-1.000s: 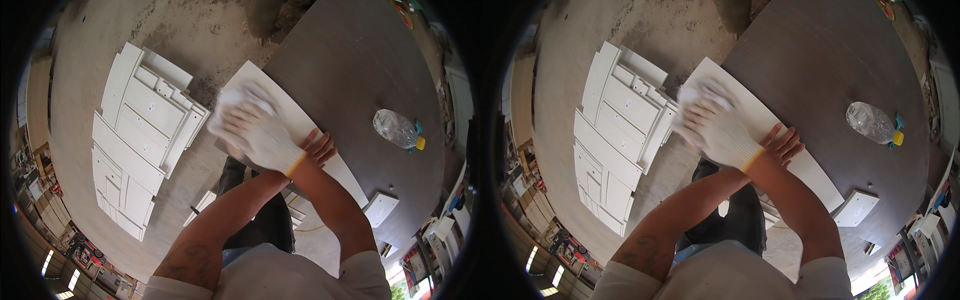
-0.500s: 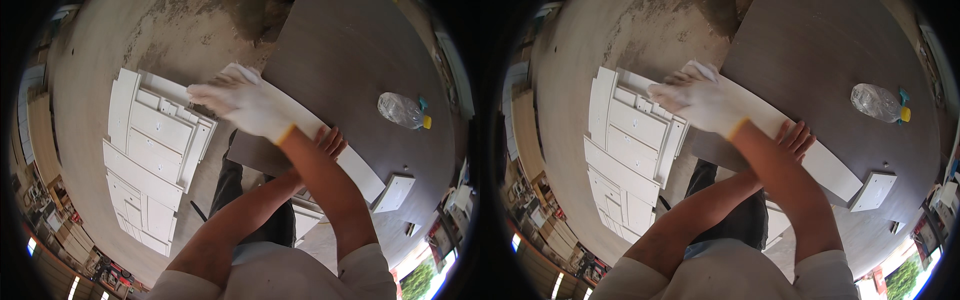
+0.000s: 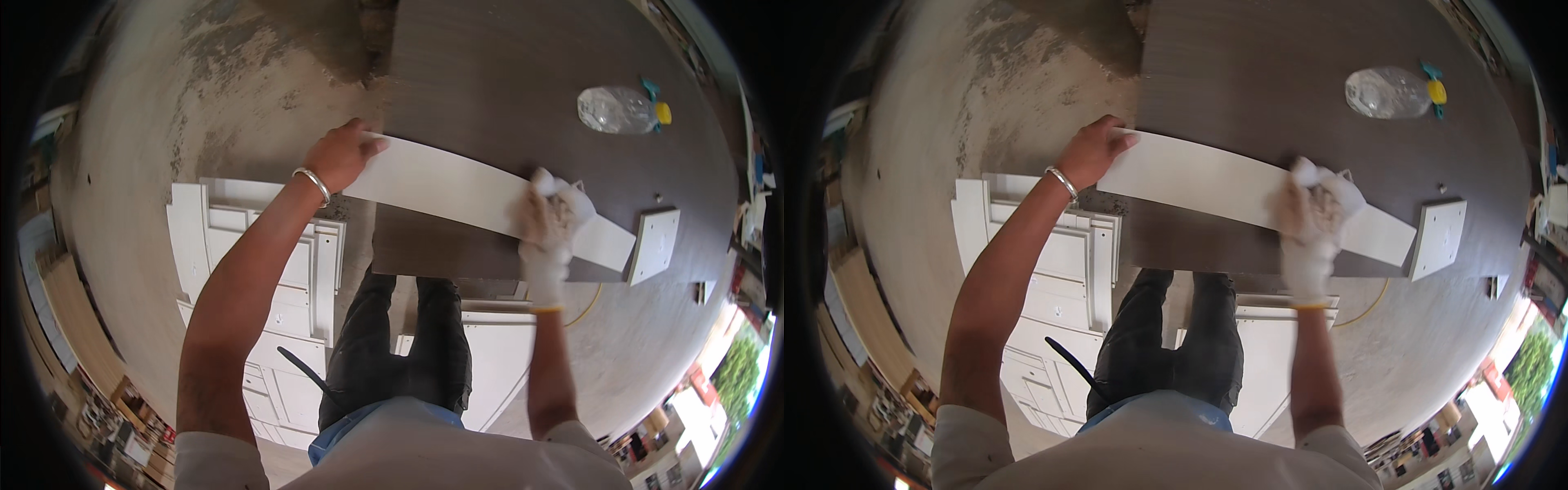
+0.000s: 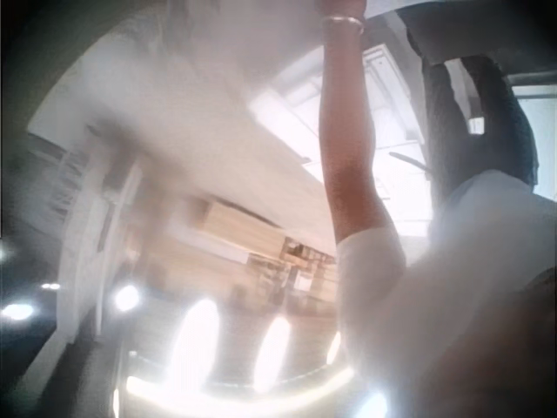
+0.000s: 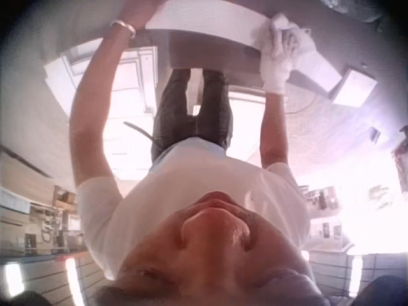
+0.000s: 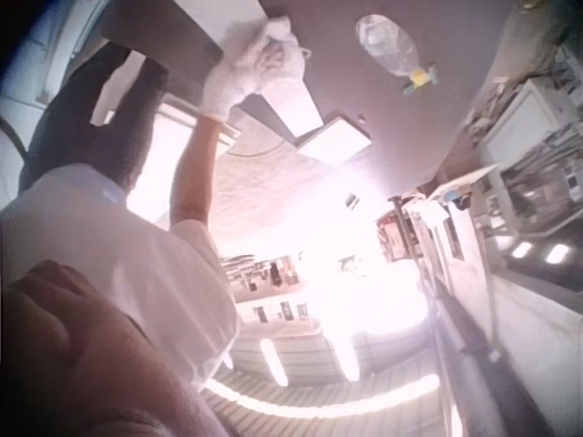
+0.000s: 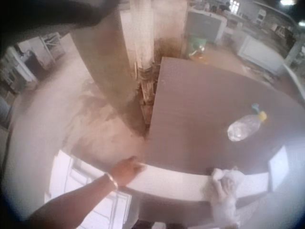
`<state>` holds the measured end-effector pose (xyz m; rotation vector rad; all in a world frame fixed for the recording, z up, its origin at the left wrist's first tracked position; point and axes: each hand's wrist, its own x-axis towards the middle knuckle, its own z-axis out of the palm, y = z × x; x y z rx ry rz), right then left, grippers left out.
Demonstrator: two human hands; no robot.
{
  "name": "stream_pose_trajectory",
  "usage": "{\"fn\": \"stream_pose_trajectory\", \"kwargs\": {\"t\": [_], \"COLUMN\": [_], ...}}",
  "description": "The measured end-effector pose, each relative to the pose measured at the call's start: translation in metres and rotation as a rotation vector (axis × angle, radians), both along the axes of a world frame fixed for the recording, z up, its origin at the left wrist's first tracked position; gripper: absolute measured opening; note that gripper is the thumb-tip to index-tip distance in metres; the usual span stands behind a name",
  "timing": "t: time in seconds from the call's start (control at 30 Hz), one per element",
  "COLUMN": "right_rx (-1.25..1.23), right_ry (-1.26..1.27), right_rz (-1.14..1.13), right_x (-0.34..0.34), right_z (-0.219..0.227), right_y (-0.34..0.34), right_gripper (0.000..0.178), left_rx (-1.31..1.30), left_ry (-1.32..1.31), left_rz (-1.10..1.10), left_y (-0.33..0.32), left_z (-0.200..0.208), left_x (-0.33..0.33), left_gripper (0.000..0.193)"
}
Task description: The person wipes multiple white panels on a workbench using a white cloth. They pick up panels from a stack, wipe each surface, and place them back. A plastic bottle and a scraper are visible on the bench but not used.
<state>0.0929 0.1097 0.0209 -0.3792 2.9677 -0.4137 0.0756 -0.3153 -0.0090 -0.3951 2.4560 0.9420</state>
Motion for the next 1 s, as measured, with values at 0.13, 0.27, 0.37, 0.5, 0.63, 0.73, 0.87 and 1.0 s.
{"fn": "stream_pose_trajectory", "kwargs": {"t": [0.13,0.27,0.37,0.5,0.63,0.73,0.87,1.0], "right_rx": [-0.090,-0.291,-0.127,-0.396,-0.174,-0.504,-0.479,0.076], "right_ry": [0.282,-0.009,0.071,0.053,0.006,-0.349,-0.090,0.125], "right_rz": [0.126,0.310,0.186,-0.427,-0.209,0.066,0.318,0.174], "right_x": [0.004,-0.001,0.009,0.022,0.041,0.058,0.057,0.055], "right_z": [-0.032,-0.029,-0.022,-0.019,-0.013,-0.013,-0.012,-0.012], "right_y": [-0.151,-0.205,-0.106,0.035,-0.067,-0.206,-0.172,-0.022], "right_gripper": [0.050,0.054,0.049,0.051,0.052,0.059,0.047,0.048], "left_rx": [0.018,0.259,0.167,0.210,0.173,0.198,0.226,0.284], "left_ry": [0.061,-0.094,-0.160,-0.169,-0.217,-0.206,-0.246,-0.268], "left_rz": [-0.021,0.173,0.178,0.189,0.187,0.148,0.103,0.126], "left_y": [-0.005,-0.017,-0.019,-0.013,-0.011,-0.012,-0.013,-0.011], "left_z": [-0.008,-0.016,-0.015,-0.003,0.005,0.004,0.008,0.016], "left_x": [-0.004,-0.010,-0.011,-0.010,-0.016,-0.020,-0.021,-0.017], "left_gripper": [0.051,0.047,0.045,0.042,0.040,0.038,0.034,0.030]}}
